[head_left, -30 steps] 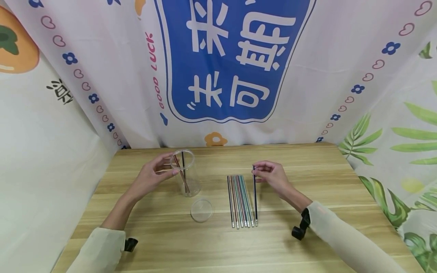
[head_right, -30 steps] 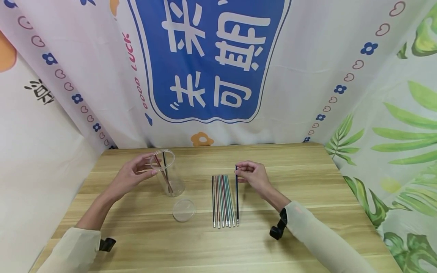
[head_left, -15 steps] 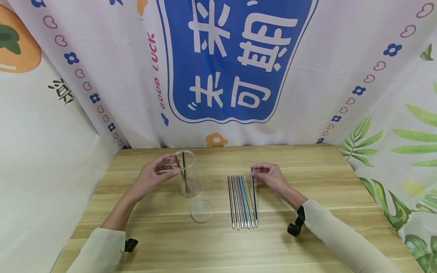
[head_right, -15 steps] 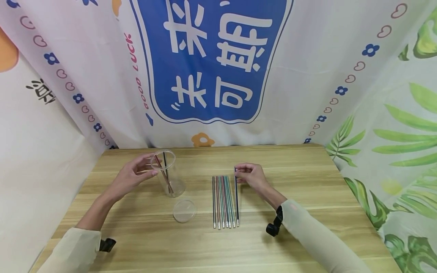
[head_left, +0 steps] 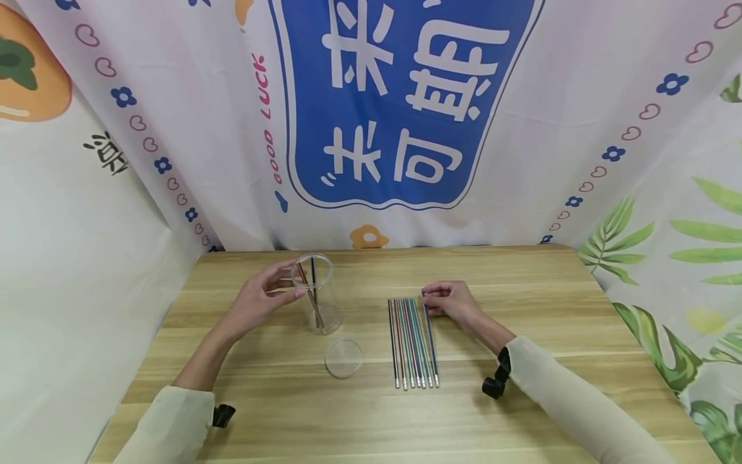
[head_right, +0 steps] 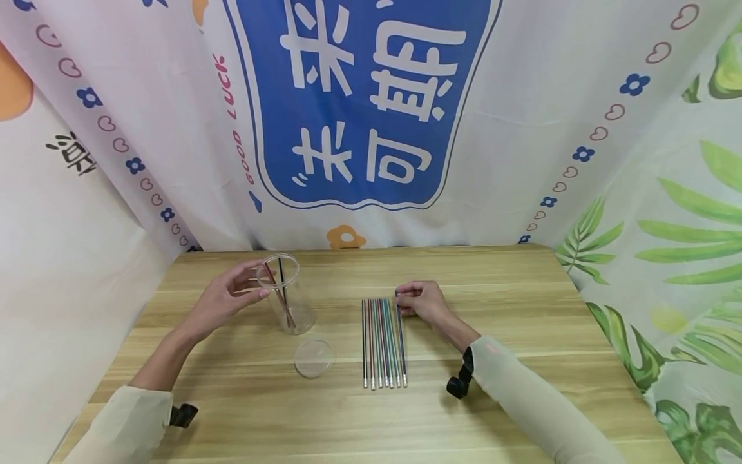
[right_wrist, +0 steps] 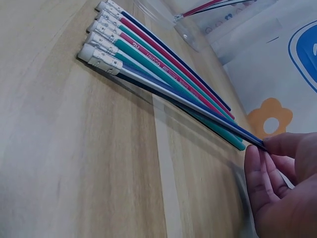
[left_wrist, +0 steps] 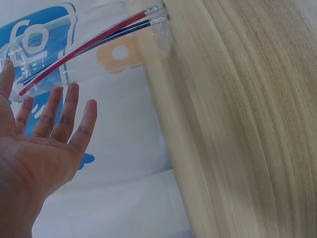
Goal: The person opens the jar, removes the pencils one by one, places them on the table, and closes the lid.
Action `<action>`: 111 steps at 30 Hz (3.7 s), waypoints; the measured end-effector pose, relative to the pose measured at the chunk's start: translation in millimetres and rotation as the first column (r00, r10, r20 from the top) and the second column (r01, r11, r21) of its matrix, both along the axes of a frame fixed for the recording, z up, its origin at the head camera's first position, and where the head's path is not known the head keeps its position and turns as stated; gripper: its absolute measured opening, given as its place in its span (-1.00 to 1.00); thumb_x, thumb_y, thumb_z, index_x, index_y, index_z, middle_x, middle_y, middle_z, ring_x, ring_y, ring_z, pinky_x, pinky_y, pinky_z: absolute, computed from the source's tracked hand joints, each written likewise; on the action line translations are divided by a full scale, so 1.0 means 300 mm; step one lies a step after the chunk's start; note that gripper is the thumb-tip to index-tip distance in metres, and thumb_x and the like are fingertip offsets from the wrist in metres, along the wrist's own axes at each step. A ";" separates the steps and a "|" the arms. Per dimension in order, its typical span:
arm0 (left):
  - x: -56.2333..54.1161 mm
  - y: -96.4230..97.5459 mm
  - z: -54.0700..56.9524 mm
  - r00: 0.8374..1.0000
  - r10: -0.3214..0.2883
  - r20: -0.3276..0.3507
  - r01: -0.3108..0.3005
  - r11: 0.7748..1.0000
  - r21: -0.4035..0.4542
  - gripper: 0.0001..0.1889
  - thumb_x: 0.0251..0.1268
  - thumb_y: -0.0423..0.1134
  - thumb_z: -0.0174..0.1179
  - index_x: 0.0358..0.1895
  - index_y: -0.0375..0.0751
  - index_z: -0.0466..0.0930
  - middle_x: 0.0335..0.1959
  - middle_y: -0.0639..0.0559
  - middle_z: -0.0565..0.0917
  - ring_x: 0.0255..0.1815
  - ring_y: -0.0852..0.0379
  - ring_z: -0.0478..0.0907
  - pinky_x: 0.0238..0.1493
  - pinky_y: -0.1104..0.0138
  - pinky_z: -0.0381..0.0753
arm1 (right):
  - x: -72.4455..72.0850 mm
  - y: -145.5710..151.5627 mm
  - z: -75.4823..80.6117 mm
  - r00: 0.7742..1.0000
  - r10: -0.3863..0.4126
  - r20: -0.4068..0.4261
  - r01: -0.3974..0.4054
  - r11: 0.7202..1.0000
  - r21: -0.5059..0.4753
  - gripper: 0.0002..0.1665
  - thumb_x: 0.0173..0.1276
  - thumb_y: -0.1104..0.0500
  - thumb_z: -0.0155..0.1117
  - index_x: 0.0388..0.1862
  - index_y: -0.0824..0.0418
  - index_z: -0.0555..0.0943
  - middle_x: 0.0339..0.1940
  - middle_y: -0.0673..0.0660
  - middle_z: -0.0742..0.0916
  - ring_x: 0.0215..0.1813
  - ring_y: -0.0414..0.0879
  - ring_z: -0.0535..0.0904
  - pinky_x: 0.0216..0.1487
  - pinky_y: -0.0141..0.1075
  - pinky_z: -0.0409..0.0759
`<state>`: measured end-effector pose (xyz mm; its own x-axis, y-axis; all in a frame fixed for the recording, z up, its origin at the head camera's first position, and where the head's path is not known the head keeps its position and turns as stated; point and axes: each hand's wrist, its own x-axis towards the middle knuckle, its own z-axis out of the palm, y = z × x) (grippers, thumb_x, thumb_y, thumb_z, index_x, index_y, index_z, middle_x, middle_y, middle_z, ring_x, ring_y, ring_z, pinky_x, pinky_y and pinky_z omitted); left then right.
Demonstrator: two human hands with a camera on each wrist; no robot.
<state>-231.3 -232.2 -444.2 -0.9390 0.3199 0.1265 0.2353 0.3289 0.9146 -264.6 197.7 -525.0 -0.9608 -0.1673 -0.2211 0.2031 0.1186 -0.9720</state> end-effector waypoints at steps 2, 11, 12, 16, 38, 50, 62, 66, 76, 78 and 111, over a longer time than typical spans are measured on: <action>0.000 0.000 0.000 1.000 -0.002 0.001 0.002 1.000 0.000 -0.32 0.46 -0.24 0.40 0.57 -0.16 0.38 0.38 -0.29 0.59 0.34 -0.28 0.59 0.14 0.41 0.71 | -0.003 -0.005 -0.003 1.000 -0.005 0.011 0.005 1.000 0.008 -0.66 0.43 0.45 0.39 0.15 0.53 0.64 -0.06 0.37 0.80 -0.24 -0.10 0.78 -0.16 -0.27 0.83; -0.003 0.001 -0.003 1.000 -0.009 0.004 0.009 1.000 0.011 -0.32 0.46 -0.24 0.41 0.57 -0.17 0.37 0.39 -0.36 0.57 0.34 -0.29 0.60 0.14 0.40 0.72 | -0.015 -0.021 -0.012 0.999 -0.007 0.034 0.005 0.999 0.053 -0.69 0.39 0.47 0.41 0.09 0.52 0.67 -0.16 0.27 0.82 -0.29 -0.12 0.78 -0.19 -0.29 0.83; -0.003 0.000 -0.002 1.000 -0.008 0.006 0.008 1.000 0.012 -0.32 0.45 -0.24 0.41 0.57 -0.16 0.38 0.39 -0.36 0.56 0.34 -0.29 0.60 0.14 0.40 0.72 | -0.016 -0.023 -0.012 0.999 -0.008 0.036 0.006 0.998 0.061 -0.70 0.38 0.47 0.42 0.08 0.51 0.68 -0.17 0.27 0.82 -0.30 -0.12 0.77 -0.20 -0.29 0.83; -0.001 0.001 -0.002 1.000 -0.006 0.011 0.006 1.000 0.014 -0.32 0.45 -0.24 0.41 0.57 -0.16 0.38 0.39 -0.37 0.56 0.34 -0.29 0.59 0.14 0.40 0.72 | -0.015 -0.031 -0.007 1.000 -0.002 0.031 -0.001 0.995 0.103 -0.70 0.37 0.45 0.44 0.06 0.47 0.70 -0.19 0.23 0.81 -0.32 -0.12 0.76 -0.19 -0.29 0.83; -0.005 0.002 -0.008 1.000 -0.002 -0.016 0.003 1.000 0.010 -0.32 0.47 -0.29 0.39 0.56 -0.29 0.35 0.35 -0.35 0.60 0.29 -0.26 0.62 0.12 0.42 0.72 | -0.014 -0.055 0.010 0.999 0.003 -0.042 0.009 0.963 0.269 -0.79 0.36 0.42 0.47 -0.04 0.42 0.76 -0.27 0.23 0.81 -0.36 -0.12 0.77 -0.26 -0.27 0.83; -0.005 0.002 -0.006 1.000 -0.003 -0.003 0.003 1.000 0.007 -0.34 0.47 -0.27 0.38 0.57 -0.18 0.38 0.35 -0.32 0.60 0.30 -0.28 0.62 0.13 0.42 0.71 | -0.008 -0.061 0.006 0.998 0.013 -0.061 0.007 0.949 0.314 -0.83 0.34 0.43 0.47 -0.09 0.40 0.77 -0.31 0.20 0.82 -0.38 -0.11 0.77 -0.30 -0.27 0.82; -0.003 0.004 0.001 1.000 -0.010 0.016 0.010 1.000 0.013 -0.31 0.44 -0.25 0.42 0.57 -0.16 0.38 0.36 -0.33 0.59 0.30 -0.26 0.62 0.13 0.37 0.73 | 0.000 -0.059 0.012 0.996 0.023 -0.083 0.004 0.952 0.306 -0.83 0.34 0.45 0.45 -0.09 0.43 0.75 -0.32 0.22 0.83 -0.41 -0.08 0.78 -0.34 -0.28 0.82; -0.003 0.003 0.002 1.000 -0.009 0.016 0.009 1.000 0.014 -0.31 0.43 -0.26 0.42 0.56 -0.15 0.38 0.36 -0.30 0.60 0.30 -0.27 0.62 0.13 0.37 0.73 | 0.005 -0.057 0.026 0.993 0.029 -0.112 0.010 0.943 0.333 -0.80 0.35 0.43 0.44 -0.06 0.42 0.74 -0.31 0.20 0.81 -0.41 -0.07 0.77 -0.35 -0.27 0.81; -0.004 0.005 0.004 1.000 -0.013 0.018 0.013 1.000 0.014 -0.30 0.44 -0.26 0.42 0.57 -0.18 0.37 0.36 -0.33 0.59 0.31 -0.29 0.61 0.14 0.38 0.73 | 0.026 -0.088 0.094 0.966 0.127 -0.224 -0.021 0.905 0.425 -0.72 0.36 0.33 0.47 0.02 0.41 0.74 -0.24 0.17 0.80 -0.27 0.03 0.74 -0.29 -0.27 0.76; -0.005 0.005 0.003 1.000 -0.013 0.020 0.013 1.000 0.018 -0.30 0.44 -0.26 0.42 0.57 -0.19 0.36 0.37 -0.33 0.59 0.32 -0.29 0.60 0.14 0.38 0.73 | 0.028 -0.098 0.105 0.960 0.144 -0.240 -0.028 0.903 0.430 -0.72 0.36 0.33 0.47 0.01 0.41 0.74 -0.24 0.16 0.80 -0.25 0.04 0.75 -0.32 -0.33 0.73; -0.004 0.003 -0.003 1.000 -0.012 0.026 0.012 1.000 0.011 -0.30 0.45 -0.24 0.41 0.58 -0.16 0.36 0.37 -0.27 0.60 0.35 -0.27 0.58 0.15 0.39 0.71 | 0.083 -0.276 0.349 0.876 0.310 -0.370 -0.147 0.901 0.407 -0.75 0.37 0.22 0.53 0.00 0.22 0.80 -0.20 0.02 0.83 -0.14 -0.12 0.73 -0.15 -0.29 0.74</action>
